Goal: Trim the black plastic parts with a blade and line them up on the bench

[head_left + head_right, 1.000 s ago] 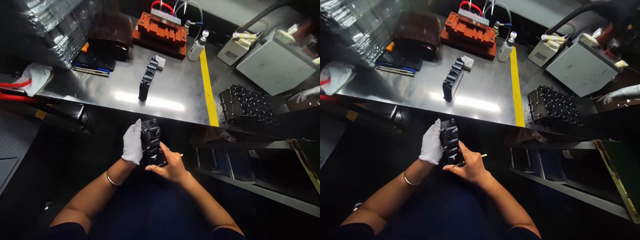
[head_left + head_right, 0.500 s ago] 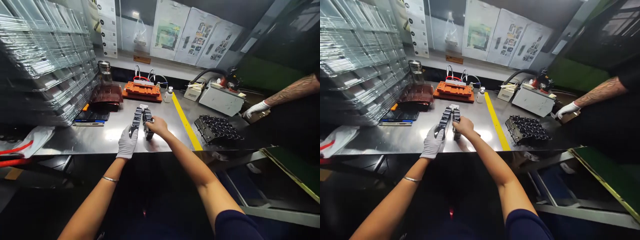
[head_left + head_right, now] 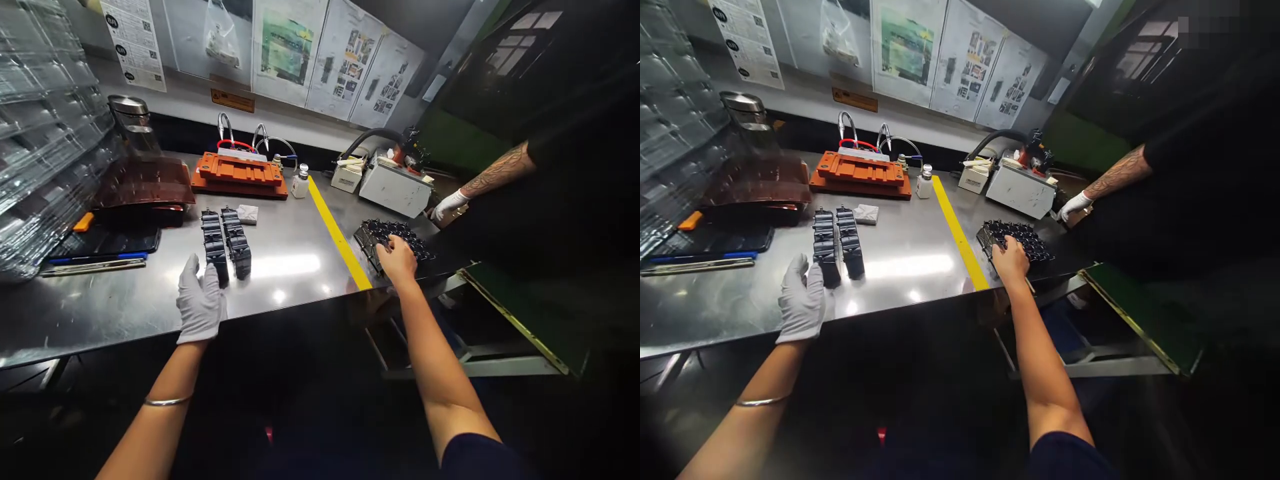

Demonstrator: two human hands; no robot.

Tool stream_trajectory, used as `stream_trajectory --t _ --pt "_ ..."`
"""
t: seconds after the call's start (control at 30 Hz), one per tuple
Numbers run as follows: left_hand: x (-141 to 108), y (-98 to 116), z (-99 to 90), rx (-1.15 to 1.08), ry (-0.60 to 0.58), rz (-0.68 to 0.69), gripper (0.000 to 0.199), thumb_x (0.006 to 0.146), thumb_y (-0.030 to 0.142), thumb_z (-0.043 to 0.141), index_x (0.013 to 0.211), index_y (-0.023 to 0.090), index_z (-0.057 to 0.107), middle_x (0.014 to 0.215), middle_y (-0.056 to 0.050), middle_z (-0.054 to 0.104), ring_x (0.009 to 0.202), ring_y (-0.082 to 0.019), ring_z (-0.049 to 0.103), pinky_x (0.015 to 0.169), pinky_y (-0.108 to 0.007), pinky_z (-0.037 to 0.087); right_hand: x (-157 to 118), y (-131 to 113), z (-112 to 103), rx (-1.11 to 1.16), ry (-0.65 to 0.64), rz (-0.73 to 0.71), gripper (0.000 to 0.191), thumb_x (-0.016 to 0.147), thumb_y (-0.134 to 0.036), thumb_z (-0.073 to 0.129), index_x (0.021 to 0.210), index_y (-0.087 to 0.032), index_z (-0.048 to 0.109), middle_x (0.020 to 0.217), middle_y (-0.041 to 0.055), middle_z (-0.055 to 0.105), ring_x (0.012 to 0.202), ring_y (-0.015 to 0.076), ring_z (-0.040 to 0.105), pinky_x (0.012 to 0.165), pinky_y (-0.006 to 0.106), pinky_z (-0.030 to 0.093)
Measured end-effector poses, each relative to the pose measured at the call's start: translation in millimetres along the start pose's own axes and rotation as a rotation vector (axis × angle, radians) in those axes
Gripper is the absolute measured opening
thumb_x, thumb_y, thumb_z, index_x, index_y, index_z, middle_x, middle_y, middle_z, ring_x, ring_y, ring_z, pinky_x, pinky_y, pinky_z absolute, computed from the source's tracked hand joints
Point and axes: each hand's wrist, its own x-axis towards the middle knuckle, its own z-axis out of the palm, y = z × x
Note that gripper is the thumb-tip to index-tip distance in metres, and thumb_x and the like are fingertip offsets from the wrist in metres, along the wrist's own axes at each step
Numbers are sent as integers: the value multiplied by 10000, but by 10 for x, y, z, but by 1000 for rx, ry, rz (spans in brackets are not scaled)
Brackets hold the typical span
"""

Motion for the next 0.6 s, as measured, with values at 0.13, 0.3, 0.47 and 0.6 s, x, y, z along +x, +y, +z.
stream_trajectory --t 0.13,0.3,0.47,0.6 --pt "12 -15 -7 -11 43 62 548 890 438 479 1341 127 475 1381 -215 502 1269 -346 487 1064 -516 381 79 530 -117 23 10 98 451 703 -275 675 1129 -143 604 1009 154 647 1017 318 599 927 466 409" --pt "-391 100 6 -69 195 123 505 883 421 502 1284 116 482 1317 -179 539 1198 -322 542 1022 -469 432 -203 536 254 282 -65 64 436 742 -450 634 1037 -136 571 709 12 597 672 167 573 665 310 477" --pt "-979 327 118 -194 -405 -202 460 830 465 563 1140 128 617 869 -84 714 722 -178 675 768 -375 547 -1093 254 594 530 -292 -17 492 746 -589 594 969 -153 549 567 -56 500 490 105 464 481 238 410" --pt "-1104 514 93 -233 -613 -312 509 799 402 612 1239 148 578 910 -81 730 733 -180 679 748 -340 542 -1779 73 565 652 -732 -177 443 763 -557 621 974 -171 565 581 -48 529 520 111 501 504 236 414"
